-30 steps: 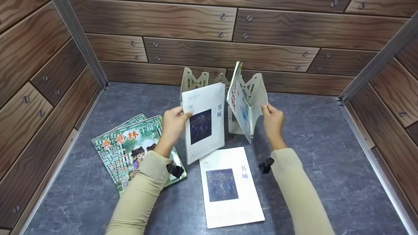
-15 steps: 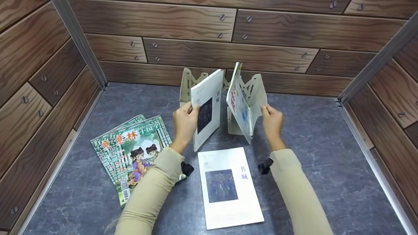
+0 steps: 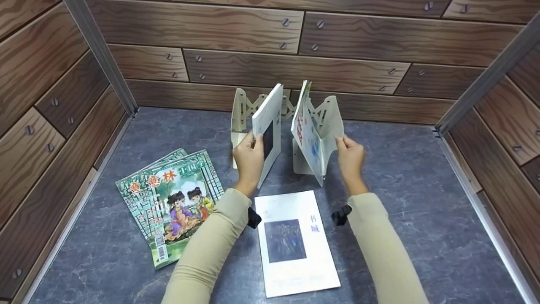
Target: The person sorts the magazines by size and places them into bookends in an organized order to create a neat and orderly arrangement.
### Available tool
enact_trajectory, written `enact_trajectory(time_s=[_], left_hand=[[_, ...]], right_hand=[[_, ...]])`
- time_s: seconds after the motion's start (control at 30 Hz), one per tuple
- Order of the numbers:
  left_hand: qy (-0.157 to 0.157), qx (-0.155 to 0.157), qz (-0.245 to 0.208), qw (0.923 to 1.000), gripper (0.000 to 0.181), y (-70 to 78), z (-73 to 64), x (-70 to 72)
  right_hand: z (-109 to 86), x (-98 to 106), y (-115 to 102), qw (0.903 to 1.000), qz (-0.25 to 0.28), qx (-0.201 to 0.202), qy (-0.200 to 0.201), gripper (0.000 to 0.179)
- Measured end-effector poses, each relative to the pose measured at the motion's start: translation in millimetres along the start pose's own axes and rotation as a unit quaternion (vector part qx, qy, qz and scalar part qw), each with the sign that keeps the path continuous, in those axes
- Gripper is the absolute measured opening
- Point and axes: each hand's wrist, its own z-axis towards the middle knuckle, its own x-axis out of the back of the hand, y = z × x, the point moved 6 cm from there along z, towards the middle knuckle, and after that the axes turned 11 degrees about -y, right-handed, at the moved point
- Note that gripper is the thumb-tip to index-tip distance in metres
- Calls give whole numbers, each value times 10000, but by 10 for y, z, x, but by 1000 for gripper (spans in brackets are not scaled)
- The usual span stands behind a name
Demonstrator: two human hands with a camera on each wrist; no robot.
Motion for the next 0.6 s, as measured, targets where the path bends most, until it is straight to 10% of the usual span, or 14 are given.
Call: enact_trajectory(time_s=[0.6], left_hand=[[418,-36,-24,9991,16,-91,24,-225]], right_hand=[[-5,-5,3,9999,-22,-88,76,18]])
